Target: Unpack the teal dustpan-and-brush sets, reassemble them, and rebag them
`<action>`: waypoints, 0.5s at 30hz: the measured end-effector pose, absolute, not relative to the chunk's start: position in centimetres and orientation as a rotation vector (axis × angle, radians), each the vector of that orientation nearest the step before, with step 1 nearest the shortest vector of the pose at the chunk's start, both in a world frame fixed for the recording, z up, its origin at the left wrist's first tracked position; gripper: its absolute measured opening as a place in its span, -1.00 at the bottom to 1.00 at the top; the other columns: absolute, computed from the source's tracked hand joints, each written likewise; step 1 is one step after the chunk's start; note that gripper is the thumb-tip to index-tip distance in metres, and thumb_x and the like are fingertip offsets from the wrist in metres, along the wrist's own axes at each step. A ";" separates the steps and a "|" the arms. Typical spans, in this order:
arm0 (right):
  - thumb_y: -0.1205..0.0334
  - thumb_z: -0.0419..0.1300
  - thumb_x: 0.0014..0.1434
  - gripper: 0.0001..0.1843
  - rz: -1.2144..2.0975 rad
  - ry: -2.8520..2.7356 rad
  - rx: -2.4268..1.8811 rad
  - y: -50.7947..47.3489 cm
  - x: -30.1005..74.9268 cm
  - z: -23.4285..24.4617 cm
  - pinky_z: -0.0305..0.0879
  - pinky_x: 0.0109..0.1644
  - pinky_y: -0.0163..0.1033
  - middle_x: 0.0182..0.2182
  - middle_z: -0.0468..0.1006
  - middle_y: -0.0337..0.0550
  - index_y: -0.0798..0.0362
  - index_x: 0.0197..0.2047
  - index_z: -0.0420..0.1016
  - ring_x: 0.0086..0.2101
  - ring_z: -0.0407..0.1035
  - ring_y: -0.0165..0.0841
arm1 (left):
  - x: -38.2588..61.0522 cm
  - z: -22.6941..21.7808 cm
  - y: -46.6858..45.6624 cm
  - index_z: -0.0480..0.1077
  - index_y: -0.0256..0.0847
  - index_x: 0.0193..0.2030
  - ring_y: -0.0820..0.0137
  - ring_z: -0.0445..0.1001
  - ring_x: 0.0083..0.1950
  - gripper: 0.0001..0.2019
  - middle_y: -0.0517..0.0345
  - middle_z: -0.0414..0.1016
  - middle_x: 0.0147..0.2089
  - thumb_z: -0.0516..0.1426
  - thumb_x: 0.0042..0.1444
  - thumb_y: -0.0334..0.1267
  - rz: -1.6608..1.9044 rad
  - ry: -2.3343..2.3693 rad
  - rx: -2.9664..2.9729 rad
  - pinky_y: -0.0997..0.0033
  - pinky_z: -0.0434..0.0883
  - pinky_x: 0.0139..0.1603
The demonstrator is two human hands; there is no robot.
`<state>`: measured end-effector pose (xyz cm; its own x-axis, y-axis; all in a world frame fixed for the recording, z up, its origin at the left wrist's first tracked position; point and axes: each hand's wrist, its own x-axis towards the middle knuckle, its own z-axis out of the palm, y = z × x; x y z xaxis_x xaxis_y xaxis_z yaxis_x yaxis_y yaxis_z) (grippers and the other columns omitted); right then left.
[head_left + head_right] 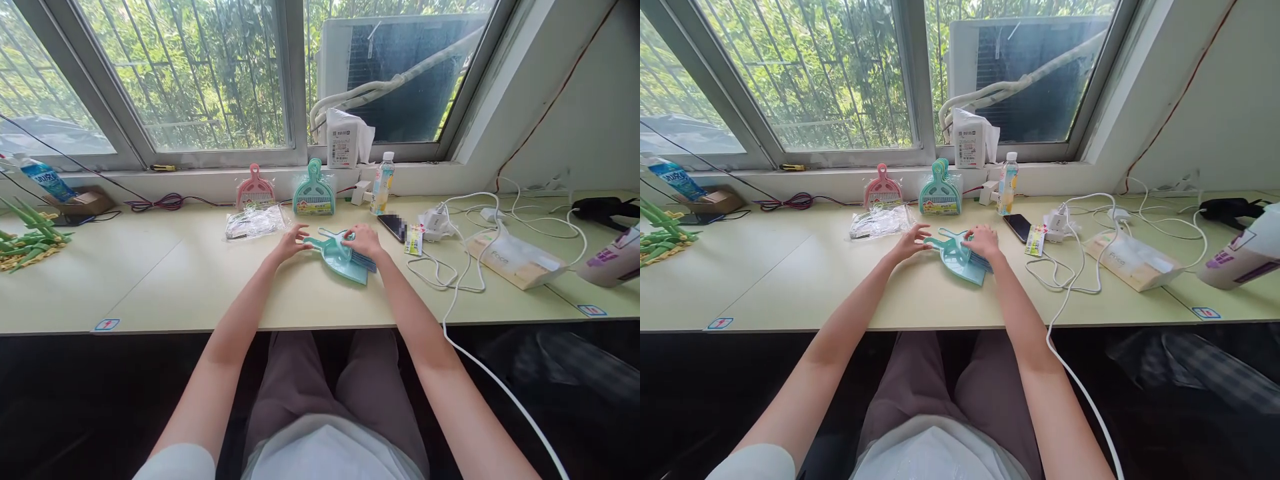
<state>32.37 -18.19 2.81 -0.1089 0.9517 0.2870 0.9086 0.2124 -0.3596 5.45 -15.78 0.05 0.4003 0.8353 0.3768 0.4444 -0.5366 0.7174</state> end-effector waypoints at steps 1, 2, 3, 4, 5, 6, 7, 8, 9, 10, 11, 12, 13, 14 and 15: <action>0.05 0.26 0.09 -0.77 0.151 -2.123 -1.695 -18.4 31.6 2.8 0.13 0.14 -0.02 -0.04 0.49 -0.07 -0.05 -0.22 0.59 0.07 0.25 -0.12 | 6.0 -0.1 -15.9 0.18 -0.12 0.26 0.18 0.50 0.01 -0.23 -0.11 0.47 0.03 0.35 -0.09 -0.11 0.994 1.068 2.193 0.13 0.42 0.02; 0.03 0.28 0.08 -0.77 0.166 -2.178 -1.673 -18.6 31.0 2.8 0.13 0.14 -0.01 -0.05 0.50 -0.08 -0.06 -0.23 0.59 0.06 0.26 -0.12 | 6.5 -0.3 -16.1 0.17 -0.11 0.27 0.18 0.49 0.03 -0.23 -0.13 0.46 0.06 0.35 -0.08 -0.14 0.988 1.047 2.263 0.15 0.43 0.02; 0.01 0.29 0.07 -0.77 0.175 -2.217 -1.651 -18.8 30.6 2.8 0.13 0.14 -0.01 -0.05 0.51 -0.09 -0.07 -0.24 0.60 0.06 0.27 -0.12 | 7.0 -0.3 -16.3 0.18 -0.10 0.28 0.18 0.47 0.07 -0.25 -0.13 0.43 0.10 0.34 -0.06 -0.17 0.988 1.027 2.345 0.17 0.42 0.03; 0.00 0.30 0.07 -0.76 0.180 -2.239 -1.633 -18.9 30.3 2.8 0.14 0.14 -0.02 -0.05 0.51 -0.09 -0.07 -0.25 0.60 0.06 0.28 -0.13 | 7.3 -0.3 -16.5 0.20 -0.09 0.27 0.18 0.46 0.10 -0.30 -0.12 0.42 0.13 0.33 -0.03 -0.19 0.991 1.013 2.427 0.19 0.42 0.05; -0.01 0.31 0.06 -0.76 0.186 -2.255 -1.617 -19.0 30.2 2.9 0.15 0.13 -0.03 -0.04 0.52 -0.10 -0.07 -0.26 0.61 0.05 0.29 -0.13 | 7.6 -0.3 -16.8 0.23 -0.08 0.25 0.20 0.46 0.11 -0.35 -0.09 0.41 0.14 0.31 0.01 -0.20 0.991 1.008 2.505 0.20 0.41 0.07; -0.02 0.32 0.06 -0.76 0.195 -2.268 -1.603 -19.0 30.1 3.0 0.16 0.12 -0.05 -0.03 0.52 -0.11 -0.07 -0.28 0.61 0.05 0.30 -0.14 | 7.8 -0.2 -17.0 0.25 -0.08 0.23 0.22 0.46 0.11 -0.41 -0.07 0.40 0.15 0.28 0.05 -0.19 0.983 1.018 2.575 0.22 0.41 0.07; -0.01 0.33 0.05 -0.77 0.208 -2.273 -1.595 -19.1 30.2 3.1 0.17 0.12 -0.07 -0.03 0.52 -0.13 -0.07 -0.29 0.61 0.04 0.31 -0.15 | 7.9 -0.1 -17.3 0.27 -0.07 0.21 0.23 0.47 0.09 -0.46 -0.06 0.40 0.16 0.26 0.09 -0.17 0.967 1.048 2.642 0.23 0.42 0.06; -0.01 0.34 0.03 -0.78 0.221 -2.269 -1.592 -19.1 30.2 3.2 0.18 0.11 -0.08 -0.04 0.53 -0.14 -0.07 -0.29 0.62 0.04 0.32 -0.16 | 8.0 0.1 -17.6 0.28 -0.08 0.19 0.23 0.48 0.08 -0.50 -0.05 0.38 0.17 0.24 0.11 -0.15 0.939 1.092 2.710 0.25 0.44 0.03; 0.00 0.35 0.02 -0.78 0.232 -2.259 -1.594 -19.1 30.3 3.3 0.18 0.11 -0.09 -0.04 0.54 -0.16 -0.08 -0.30 0.62 0.03 0.32 -0.16 | 8.1 0.3 -17.8 0.29 -0.08 0.18 0.22 0.48 0.08 -0.53 -0.05 0.37 0.19 0.22 0.13 -0.14 0.900 1.139 2.785 0.26 0.45 -0.01; 0.00 0.36 0.01 -0.78 0.240 -2.244 -1.601 -19.2 30.4 3.4 0.19 0.11 -0.10 -0.05 0.54 -0.17 -0.09 -0.30 0.63 0.03 0.33 -0.16 | 8.3 0.5 -18.0 0.31 -0.10 0.16 0.21 0.46 0.11 -0.57 -0.06 0.35 0.21 0.21 0.16 -0.15 0.852 1.177 2.869 0.28 0.46 -0.05; 0.00 0.37 0.00 -0.78 0.242 -2.227 -1.614 -19.3 30.5 3.4 0.19 0.11 -0.11 -0.06 0.55 -0.17 -0.09 -0.31 0.63 0.02 0.33 -0.16 | 8.5 0.6 -18.2 0.32 -0.11 0.13 0.19 0.43 0.14 -0.62 -0.07 0.34 0.22 0.18 0.18 -0.18 0.799 1.199 2.961 0.29 0.47 -0.07; -0.01 0.37 -0.01 -0.78 0.239 -2.210 -1.630 -19.3 30.5 3.5 0.19 0.10 -0.11 -0.07 0.55 -0.17 -0.09 -0.32 0.63 0.03 0.33 -0.16 | 8.7 0.8 -18.4 0.33 -0.14 0.11 0.19 0.40 0.17 -0.66 -0.08 0.33 0.22 0.16 0.20 -0.22 0.741 1.198 3.056 0.30 0.46 -0.08; 0.00 0.38 -0.02 -0.78 0.239 -2.200 -1.645 -19.4 30.6 3.5 0.20 0.10 -0.12 -0.08 0.55 -0.17 -0.08 -0.33 0.64 0.03 0.33 -0.16 | 8.9 0.9 -18.5 0.34 -0.16 0.08 0.19 0.38 0.18 -0.71 -0.08 0.34 0.21 0.13 0.22 -0.27 0.680 1.176 3.146 0.30 0.45 -0.06; 0.00 0.38 -0.02 -0.78 0.249 -2.196 -1.652 -19.5 30.7 3.5 0.21 0.09 -0.13 -0.08 0.55 -0.16 -0.08 -0.34 0.64 0.02 0.33 -0.16 | 9.2 0.9 -18.6 0.35 -0.19 0.06 0.20 0.37 0.18 -0.75 -0.09 0.36 0.18 0.09 0.24 -0.32 0.625 1.141 3.225 0.30 0.44 -0.04; 0.01 0.38 -0.03 -0.79 0.268 -2.198 -1.651 -19.5 30.8 3.5 0.22 0.07 -0.15 -0.08 0.55 -0.15 -0.07 -0.35 0.64 0.02 0.33 -0.17 | 9.4 1.0 -18.6 0.37 -0.21 0.03 0.22 0.37 0.18 -0.77 -0.10 0.38 0.15 0.04 0.26 -0.37 0.587 1.103 3.290 0.30 0.43 0.00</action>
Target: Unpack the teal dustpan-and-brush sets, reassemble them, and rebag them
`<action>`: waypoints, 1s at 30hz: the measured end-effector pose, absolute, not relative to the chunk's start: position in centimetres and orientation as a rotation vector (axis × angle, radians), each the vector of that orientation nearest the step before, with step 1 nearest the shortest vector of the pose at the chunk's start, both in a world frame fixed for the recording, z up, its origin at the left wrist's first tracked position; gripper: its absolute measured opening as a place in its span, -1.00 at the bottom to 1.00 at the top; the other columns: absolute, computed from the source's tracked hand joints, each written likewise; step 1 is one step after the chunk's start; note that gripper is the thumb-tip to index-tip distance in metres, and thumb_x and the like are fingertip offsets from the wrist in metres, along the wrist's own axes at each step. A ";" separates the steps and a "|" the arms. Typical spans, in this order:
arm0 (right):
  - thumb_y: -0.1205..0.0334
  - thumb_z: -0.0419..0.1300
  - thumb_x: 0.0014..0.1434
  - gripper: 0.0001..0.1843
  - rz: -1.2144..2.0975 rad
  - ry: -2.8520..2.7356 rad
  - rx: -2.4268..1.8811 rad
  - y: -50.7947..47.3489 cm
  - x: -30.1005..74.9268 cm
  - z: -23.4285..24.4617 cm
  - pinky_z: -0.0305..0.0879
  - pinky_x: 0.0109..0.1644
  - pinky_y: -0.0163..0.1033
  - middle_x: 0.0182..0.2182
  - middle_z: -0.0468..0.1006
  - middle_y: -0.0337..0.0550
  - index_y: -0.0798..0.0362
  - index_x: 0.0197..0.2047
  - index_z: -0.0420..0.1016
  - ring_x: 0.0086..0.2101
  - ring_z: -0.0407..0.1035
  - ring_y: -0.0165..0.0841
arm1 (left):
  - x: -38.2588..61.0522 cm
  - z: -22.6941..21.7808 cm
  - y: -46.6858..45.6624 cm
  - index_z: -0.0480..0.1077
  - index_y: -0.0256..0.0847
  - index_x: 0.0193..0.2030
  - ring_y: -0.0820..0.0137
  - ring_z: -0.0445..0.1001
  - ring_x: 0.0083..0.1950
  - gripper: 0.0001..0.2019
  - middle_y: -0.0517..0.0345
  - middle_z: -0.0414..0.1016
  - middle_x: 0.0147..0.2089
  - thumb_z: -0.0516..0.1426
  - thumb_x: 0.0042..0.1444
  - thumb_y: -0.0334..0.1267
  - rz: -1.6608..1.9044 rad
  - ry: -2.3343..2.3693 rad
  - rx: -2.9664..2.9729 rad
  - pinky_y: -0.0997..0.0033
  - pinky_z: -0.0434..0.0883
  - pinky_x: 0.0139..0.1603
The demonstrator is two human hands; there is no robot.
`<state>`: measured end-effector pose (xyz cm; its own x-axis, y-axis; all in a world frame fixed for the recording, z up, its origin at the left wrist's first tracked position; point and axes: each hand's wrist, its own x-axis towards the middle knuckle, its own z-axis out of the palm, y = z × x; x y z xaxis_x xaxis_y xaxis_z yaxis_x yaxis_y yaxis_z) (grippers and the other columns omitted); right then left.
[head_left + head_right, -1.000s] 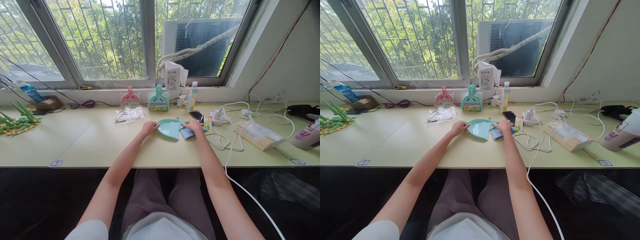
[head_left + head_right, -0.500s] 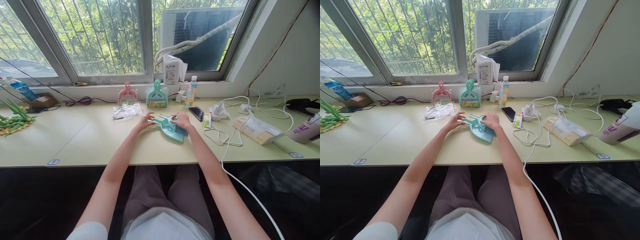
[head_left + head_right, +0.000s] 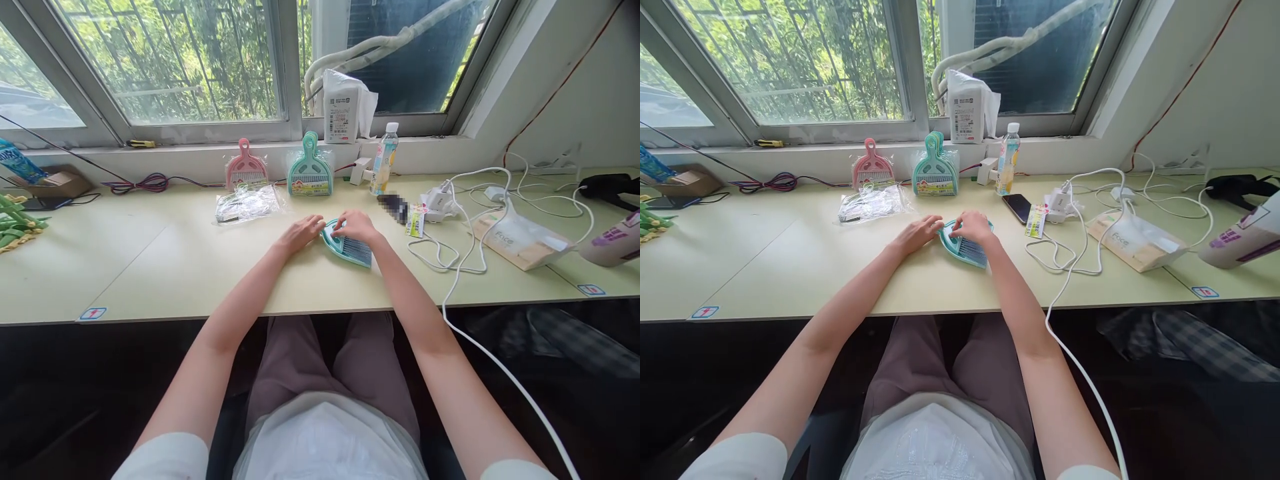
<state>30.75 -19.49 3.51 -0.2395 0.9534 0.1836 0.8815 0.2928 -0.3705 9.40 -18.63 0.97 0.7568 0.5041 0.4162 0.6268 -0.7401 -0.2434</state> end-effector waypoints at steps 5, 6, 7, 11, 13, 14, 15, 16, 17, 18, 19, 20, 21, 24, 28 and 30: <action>0.05 0.37 -0.01 -0.81 0.327 -2.203 -1.610 -19.2 30.9 3.1 0.26 -0.03 -0.24 -0.09 0.55 -0.16 -0.04 -0.36 0.64 -0.02 0.36 -0.22 | 9.8 0.9 -18.5 0.42 -0.28 -0.09 0.25 0.37 0.14 -0.74 -0.09 0.45 0.01 -0.06 0.27 -0.47 -0.432 -0.731 -2.538 0.28 0.39 0.07; 0.05 0.37 0.00 -0.82 0.319 -2.204 -1.610 -19.1 30.9 3.0 0.26 -0.04 -0.24 -0.10 0.55 -0.16 -0.03 -0.37 0.64 -0.03 0.37 -0.23 | 9.8 0.9 -18.5 0.43 -0.28 -0.11 0.25 0.38 0.12 -0.75 -0.08 0.45 -0.01 -0.06 0.26 -0.48 -0.438 -0.744 -2.544 0.29 0.40 0.04; 0.06 0.36 0.00 -0.82 0.313 -2.205 -1.610 -19.0 30.8 2.9 0.26 -0.06 -0.25 -0.10 0.56 -0.17 -0.04 -0.37 0.64 -0.05 0.37 -0.24 | 9.9 0.9 -18.4 0.44 -0.28 -0.13 0.26 0.38 0.10 -0.75 -0.06 0.46 -0.03 -0.04 0.24 -0.50 -0.445 -0.768 -2.554 0.31 0.42 0.00; 0.04 0.37 -0.03 -0.80 0.328 -2.192 -1.619 -18.8 30.6 2.7 0.26 -0.10 -0.27 -0.10 0.56 -0.18 -0.04 -0.37 0.64 -0.09 0.39 -0.27 | 10.0 0.9 -18.3 0.45 -0.24 -0.20 0.28 0.36 0.12 -0.75 -0.02 0.43 0.01 -0.01 0.16 -0.53 -0.524 -0.845 -2.654 0.38 0.43 -0.08; 0.03 0.38 -0.06 -0.78 0.350 -2.177 -1.623 -18.8 30.6 2.7 0.26 -0.10 -0.27 -0.09 0.56 -0.19 -0.05 -0.36 0.64 -0.09 0.39 -0.27 | 10.0 0.8 -18.2 0.45 -0.22 -0.23 0.29 0.35 0.15 -0.76 -0.01 0.41 0.03 0.00 0.13 -0.52 -0.612 -0.871 -2.738 0.39 0.43 -0.05; 0.03 0.38 -0.07 -0.77 0.362 -2.168 -1.628 -18.8 30.6 2.7 0.26 -0.10 -0.28 -0.09 0.57 -0.19 -0.04 -0.35 0.64 -0.10 0.39 -0.27 | 10.0 0.7 -18.0 0.45 -0.21 -0.25 0.28 0.34 0.16 -0.77 -0.01 0.41 0.04 0.01 0.12 -0.52 -0.661 -0.885 -2.781 0.38 0.42 -0.02; 0.02 0.38 -0.08 -0.76 0.371 -2.158 -1.633 -18.7 30.6 2.6 0.26 -0.10 -0.28 -0.10 0.57 -0.19 -0.04 -0.35 0.64 -0.10 0.40 -0.27 | 10.0 0.6 -17.9 0.45 -0.20 -0.27 0.28 0.33 0.17 -0.78 0.00 0.40 0.04 0.03 0.10 -0.52 -0.708 -0.899 -2.824 0.37 0.42 0.01; 0.02 0.38 -0.09 -0.75 0.379 -2.149 -1.640 -18.7 30.7 2.6 0.26 -0.10 -0.28 -0.12 0.57 -0.19 -0.03 -0.35 0.64 -0.11 0.40 -0.27 | 10.0 0.6 -17.8 0.45 -0.20 -0.28 0.26 0.32 0.18 -0.79 -0.01 0.39 0.04 0.04 0.08 -0.51 -0.749 -0.908 -2.863 0.34 0.41 0.04; 0.02 0.38 -0.10 -0.74 0.386 -2.143 -1.645 -18.6 30.7 2.5 0.26 -0.11 -0.28 -0.13 0.58 -0.19 -0.03 -0.35 0.63 -0.12 0.40 -0.27 | 10.0 0.5 -17.6 0.46 -0.19 -0.30 0.25 0.31 0.19 -0.80 -0.01 0.38 0.04 0.06 0.07 -0.51 -0.780 -0.911 -2.894 0.31 0.40 0.08; 0.01 0.38 -0.11 -0.74 0.392 -2.139 -1.647 -18.5 30.7 2.5 0.25 -0.11 -0.28 -0.14 0.58 -0.19 -0.03 -0.36 0.63 -0.12 0.40 -0.27 | 10.0 0.5 -17.5 0.46 -0.19 -0.30 0.23 0.30 0.19 -0.81 -0.02 0.38 0.04 0.07 0.05 -0.51 -0.801 -0.908 -2.916 0.28 0.39 0.12; 0.01 0.38 -0.11 -0.73 0.400 -2.139 -1.644 -18.5 30.8 2.4 0.25 -0.11 -0.28 -0.15 0.58 -0.19 -0.03 -0.36 0.63 -0.13 0.40 -0.28 | 9.9 0.4 -17.4 0.46 -0.20 -0.31 0.22 0.30 0.19 -0.81 -0.03 0.38 0.04 0.07 0.04 -0.51 -0.812 -0.900 -2.929 0.25 0.38 0.15; 0.00 0.37 -0.11 -0.73 0.409 -2.141 -1.636 -18.4 30.8 2.4 0.25 -0.12 -0.28 -0.15 0.58 -0.20 -0.03 -0.36 0.63 -0.14 0.40 -0.28 | 9.9 0.4 -17.4 0.47 -0.20 -0.31 0.21 0.29 0.19 -0.81 -0.04 0.37 0.03 0.08 0.04 -0.51 -0.816 -0.888 -2.935 0.22 0.37 0.17; 0.00 0.37 -0.11 -0.73 0.419 -2.143 -1.624 -18.4 30.8 2.3 0.24 -0.12 -0.28 -0.15 0.58 -0.20 -0.03 -0.36 0.63 -0.14 0.40 -0.29 | 9.9 0.4 -17.3 0.47 -0.20 -0.32 0.20 0.29 0.19 -0.81 -0.05 0.37 0.03 0.08 0.04 -0.51 -0.816 -0.876 -2.938 0.20 0.36 0.19; -0.01 0.37 -0.12 -0.74 0.440 -2.138 -1.602 -18.5 30.8 2.3 0.23 -0.14 -0.28 -0.16 0.57 -0.22 -0.03 -0.39 0.62 -0.16 0.40 -0.29 | 9.9 0.5 -17.4 0.48 -0.22 -0.32 0.19 0.27 0.19 -0.80 -0.08 0.36 0.04 0.08 0.04 -0.53 -0.808 -0.851 -2.929 0.16 0.34 0.21; -0.04 0.36 -0.12 -0.73 0.439 -2.125 -1.629 -18.5 30.8 2.4 0.23 -0.17 -0.27 -0.17 0.58 -0.21 -0.03 -0.41 0.61 -0.17 0.40 -0.28 | 10.0 0.5 -17.3 0.49 -0.22 -0.30 0.20 0.29 0.14 -0.80 -0.07 0.36 0.03 0.07 0.06 -0.53 -0.764 -0.868 -2.880 0.15 0.37 0.16; -0.04 0.36 -0.12 -0.73 0.436 -2.135 -1.626 -18.5 30.7 2.5 0.23 -0.18 -0.28 -0.17 0.58 -0.22 -0.03 -0.43 0.61 -0.17 0.40 -0.29 | 10.0 0.5 -17.3 0.49 -0.22 -0.31 0.22 0.31 0.10 -0.80 -0.06 0.37 0.01 0.07 0.06 -0.53 -0.767 -0.885 -2.867 0.17 0.39 0.13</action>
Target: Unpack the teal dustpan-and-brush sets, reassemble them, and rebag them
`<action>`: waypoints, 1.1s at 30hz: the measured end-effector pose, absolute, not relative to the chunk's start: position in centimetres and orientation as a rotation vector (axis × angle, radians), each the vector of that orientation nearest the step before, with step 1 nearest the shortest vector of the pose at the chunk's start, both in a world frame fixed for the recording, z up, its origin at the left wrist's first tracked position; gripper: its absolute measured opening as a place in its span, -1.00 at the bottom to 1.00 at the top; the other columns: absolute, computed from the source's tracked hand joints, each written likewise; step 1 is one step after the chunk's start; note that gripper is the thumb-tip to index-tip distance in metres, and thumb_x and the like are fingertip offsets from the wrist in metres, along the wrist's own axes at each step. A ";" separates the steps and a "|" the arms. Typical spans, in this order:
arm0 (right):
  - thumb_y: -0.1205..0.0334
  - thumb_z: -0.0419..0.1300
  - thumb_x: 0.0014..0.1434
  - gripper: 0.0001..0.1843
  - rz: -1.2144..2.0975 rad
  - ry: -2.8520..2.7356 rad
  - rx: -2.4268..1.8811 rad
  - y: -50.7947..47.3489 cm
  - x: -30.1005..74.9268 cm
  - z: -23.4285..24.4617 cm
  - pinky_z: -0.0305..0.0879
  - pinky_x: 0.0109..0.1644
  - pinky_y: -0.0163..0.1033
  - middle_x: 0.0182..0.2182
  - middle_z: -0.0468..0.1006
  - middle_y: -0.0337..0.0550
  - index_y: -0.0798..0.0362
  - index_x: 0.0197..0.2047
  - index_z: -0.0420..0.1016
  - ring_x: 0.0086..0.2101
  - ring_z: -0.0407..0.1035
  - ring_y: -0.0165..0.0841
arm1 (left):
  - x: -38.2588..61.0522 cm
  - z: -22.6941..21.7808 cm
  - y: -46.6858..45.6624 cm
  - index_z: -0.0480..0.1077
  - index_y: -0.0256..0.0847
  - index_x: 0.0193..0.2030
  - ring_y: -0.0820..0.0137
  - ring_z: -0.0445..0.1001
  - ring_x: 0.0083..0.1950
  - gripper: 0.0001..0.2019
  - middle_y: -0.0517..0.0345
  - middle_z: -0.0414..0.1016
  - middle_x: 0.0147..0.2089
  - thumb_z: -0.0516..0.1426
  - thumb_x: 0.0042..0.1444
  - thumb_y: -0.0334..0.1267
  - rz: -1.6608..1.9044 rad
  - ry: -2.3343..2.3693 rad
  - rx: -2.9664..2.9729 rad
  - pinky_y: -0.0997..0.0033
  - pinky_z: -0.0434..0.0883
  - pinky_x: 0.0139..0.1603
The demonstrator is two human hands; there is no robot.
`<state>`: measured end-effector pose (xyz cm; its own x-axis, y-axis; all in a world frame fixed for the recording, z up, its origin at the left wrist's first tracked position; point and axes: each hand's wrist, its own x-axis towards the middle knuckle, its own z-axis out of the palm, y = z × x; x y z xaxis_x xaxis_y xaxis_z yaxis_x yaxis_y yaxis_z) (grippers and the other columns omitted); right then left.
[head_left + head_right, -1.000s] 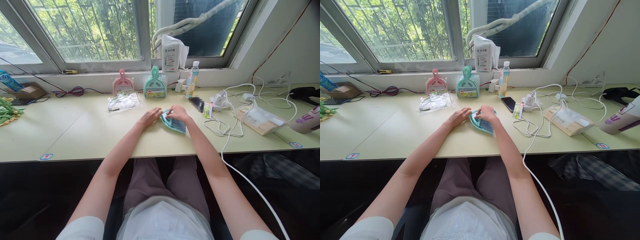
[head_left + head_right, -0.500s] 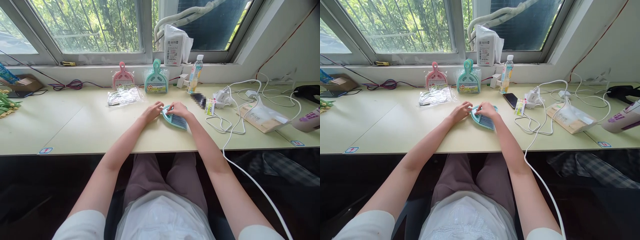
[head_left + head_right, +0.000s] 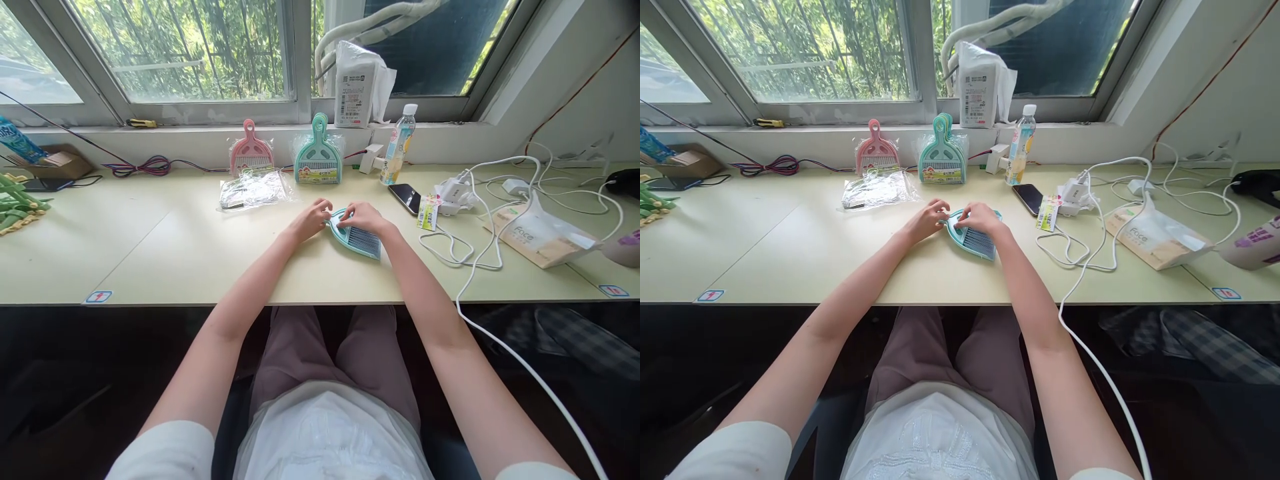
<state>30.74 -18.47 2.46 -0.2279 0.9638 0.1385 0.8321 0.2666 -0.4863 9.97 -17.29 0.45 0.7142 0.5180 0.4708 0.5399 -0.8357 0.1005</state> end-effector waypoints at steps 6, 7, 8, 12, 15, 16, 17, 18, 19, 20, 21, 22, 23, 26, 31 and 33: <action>-0.02 0.37 -0.11 -0.75 0.451 -2.176 -1.604 -18.7 30.8 2.5 0.24 -0.19 -0.30 -0.21 0.61 -0.25 -0.03 -0.43 0.62 -0.20 0.43 -0.31 | 10.1 0.1 -17.9 0.50 -0.22 -0.28 0.23 0.36 0.08 -0.76 -0.04 0.41 -0.01 0.04 0.08 -0.53 -0.745 -0.992 -2.825 0.24 0.42 0.06; -0.02 0.36 -0.10 -0.76 0.444 -2.171 -1.610 -18.8 30.8 2.5 0.25 -0.18 -0.29 -0.22 0.62 -0.25 -0.04 -0.42 0.62 -0.20 0.44 -0.31 | 10.1 0.1 -18.1 0.50 -0.21 -0.25 0.23 0.37 0.09 -0.74 -0.04 0.42 0.00 0.03 0.09 -0.54 -0.725 -1.015 -2.814 0.24 0.42 0.06; -0.01 0.36 -0.09 -0.77 0.431 -2.160 -1.620 -19.0 30.7 2.6 0.26 -0.17 -0.29 -0.23 0.63 -0.25 -0.05 -0.41 0.62 -0.20 0.45 -0.30 | 10.1 0.2 -18.4 0.50 -0.21 -0.21 0.22 0.36 0.12 -0.71 -0.05 0.42 0.03 0.01 0.10 -0.54 -0.714 -1.028 -2.806 0.23 0.41 0.07; -0.01 0.36 -0.06 -0.77 0.375 -2.039 -1.676 -19.5 29.8 2.8 0.30 -0.11 -0.24 -0.23 0.64 -0.24 -0.09 -0.35 0.62 -0.16 0.47 -0.25 | 10.0 0.8 -18.9 0.41 -0.16 0.10 0.14 0.21 0.32 -0.60 -0.06 0.32 0.25 0.03 0.14 -0.49 -0.996 -1.156 -2.700 0.05 0.22 0.29; -0.04 0.31 0.03 -0.73 0.320 -1.789 -1.677 -19.8 28.9 3.1 0.32 -0.03 -0.19 -0.18 0.63 -0.19 -0.07 -0.25 0.59 -0.12 0.48 -0.23 | 10.4 1.4 -18.7 0.18 -0.10 0.31 0.12 0.16 0.37 -0.48 -0.07 0.29 0.28 0.09 0.20 -0.26 -1.535 -1.453 -2.611 0.00 0.19 0.31; -0.03 0.27 0.08 -0.72 0.308 -1.714 -1.648 -19.9 28.6 3.2 0.32 -0.01 -0.18 -0.16 0.63 -0.17 -0.06 -0.20 0.58 -0.11 0.48 -0.24 | 10.7 1.5 -18.7 0.14 -0.10 0.33 0.12 0.22 0.34 -0.47 -0.07 0.34 0.24 0.08 0.23 -0.16 -1.684 -1.556 -2.681 0.02 0.25 0.26; -0.03 0.23 0.13 -0.71 0.315 -1.674 -1.600 -19.9 28.5 3.4 0.33 0.00 -0.18 -0.14 0.62 -0.16 -0.05 -0.16 0.56 -0.11 0.47 -0.25 | 11.0 1.6 -18.7 0.13 -0.09 0.33 0.12 0.30 0.28 -0.47 -0.07 0.39 0.19 0.04 0.24 -0.06 -1.793 -1.644 -2.817 0.04 0.31 0.20; -0.03 0.19 0.16 -0.69 0.347 -1.677 -1.541 -19.8 28.4 3.5 0.34 -0.01 -0.19 -0.13 0.61 -0.15 -0.05 -0.12 0.55 -0.12 0.47 -0.26 | 11.4 1.5 -18.7 0.14 -0.09 0.32 0.13 0.37 0.21 -0.46 -0.05 0.44 0.13 0.02 0.24 0.00 -1.860 -1.708 -2.995 0.07 0.37 0.14; -0.04 0.17 0.18 -0.66 0.393 -1.709 -1.480 -19.7 28.5 3.7 0.36 -0.02 -0.19 -0.13 0.61 -0.15 -0.05 -0.08 0.54 -0.12 0.47 -0.27 | 11.7 1.4 -18.8 0.16 -0.08 0.31 0.13 0.43 0.15 -0.46 -0.03 0.47 0.09 0.03 0.23 0.03 -1.902 -1.751 -3.170 0.09 0.41 0.09; -0.05 0.15 0.19 -0.64 0.434 -1.750 -1.432 -19.6 28.8 3.8 0.37 -0.05 -0.20 -0.13 0.60 -0.15 -0.05 -0.05 0.53 -0.13 0.46 -0.28 | 12.0 1.3 -18.9 0.18 -0.09 0.29 0.15 0.47 0.10 -0.45 -0.01 0.48 0.06 0.07 0.19 0.01 -1.944 -1.782 -3.300 0.11 0.44 0.05; -0.04 0.13 0.20 -0.63 0.455 -1.773 -1.412 -19.4 29.3 4.0 0.38 -0.07 -0.20 -0.14 0.59 -0.14 -0.04 -0.03 0.52 -0.13 0.45 -0.27 | 12.2 1.2 -19.0 0.20 -0.10 0.26 0.16 0.49 0.06 -0.45 0.00 0.49 0.05 0.12 0.14 -0.05 -2.014 -1.822 -3.348 0.13 0.46 0.02; -0.02 0.11 0.21 -0.63 0.432 -1.757 -1.432 -19.2 30.1 4.1 0.38 -0.07 -0.18 -0.13 0.58 -0.12 -0.03 -0.02 0.52 -0.13 0.44 -0.26 | 12.2 1.1 -19.0 0.21 -0.11 0.24 0.19 0.50 0.03 -0.44 0.01 0.49 0.05 0.16 0.08 -0.13 -2.124 -1.883 -3.303 0.16 0.48 0.00; 0.02 0.09 0.23 -0.64 0.361 -1.695 -1.490 -18.9 31.2 4.2 0.37 -0.06 -0.16 -0.11 0.57 -0.08 -0.01 -0.03 0.52 -0.10 0.42 -0.23 | 12.1 1.0 -19.0 0.23 -0.13 0.21 0.22 0.50 0.00 -0.44 0.03 0.48 0.04 0.17 0.03 -0.21 -2.252 -1.956 -3.189 0.20 0.49 -0.03; 0.16 0.00 0.26 -0.65 0.009 -1.329 -1.765 -18.0 35.9 4.1 0.31 0.03 -0.02 -0.01 0.49 0.09 0.06 -0.03 0.52 0.03 0.30 -0.11 | 10.7 1.2 -18.1 0.25 -0.14 0.16 0.30 0.51 -0.09 -0.45 0.07 0.48 -0.02 0.16 -0.05 -0.32 -2.631 -2.088 -2.726 0.27 0.52 -0.10; 0.06 0.15 0.16 -0.62 -0.095 -1.038 -2.171 -17.2 43.9 2.5 0.14 0.07 0.27 -0.01 0.45 0.27 0.11 -0.04 0.50 0.07 0.23 0.10 | 7.4 1.6 -16.5 0.34 -0.16 0.00 0.37 0.50 -0.27 -0.57 0.17 0.46 -0.29 0.15 -0.10 -0.32 -3.059 -2.158 -2.097 0.40 0.50 -0.27; -0.04 0.20 0.12 -0.57 -0.073 -0.989 -2.217 -16.9 45.7 1.9 0.11 0.05 0.31 -0.06 0.47 0.30 0.09 -0.07 0.51 0.02 0.28 0.13 | 6.6 1.6 -16.4 0.36 -0.15 -0.04 0.38 0.49 -0.29 -0.59 0.19 0.45 -0.32 0.19 -0.11 -0.30 -3.116 -2.121 -2.041 0.43 0.49 -0.30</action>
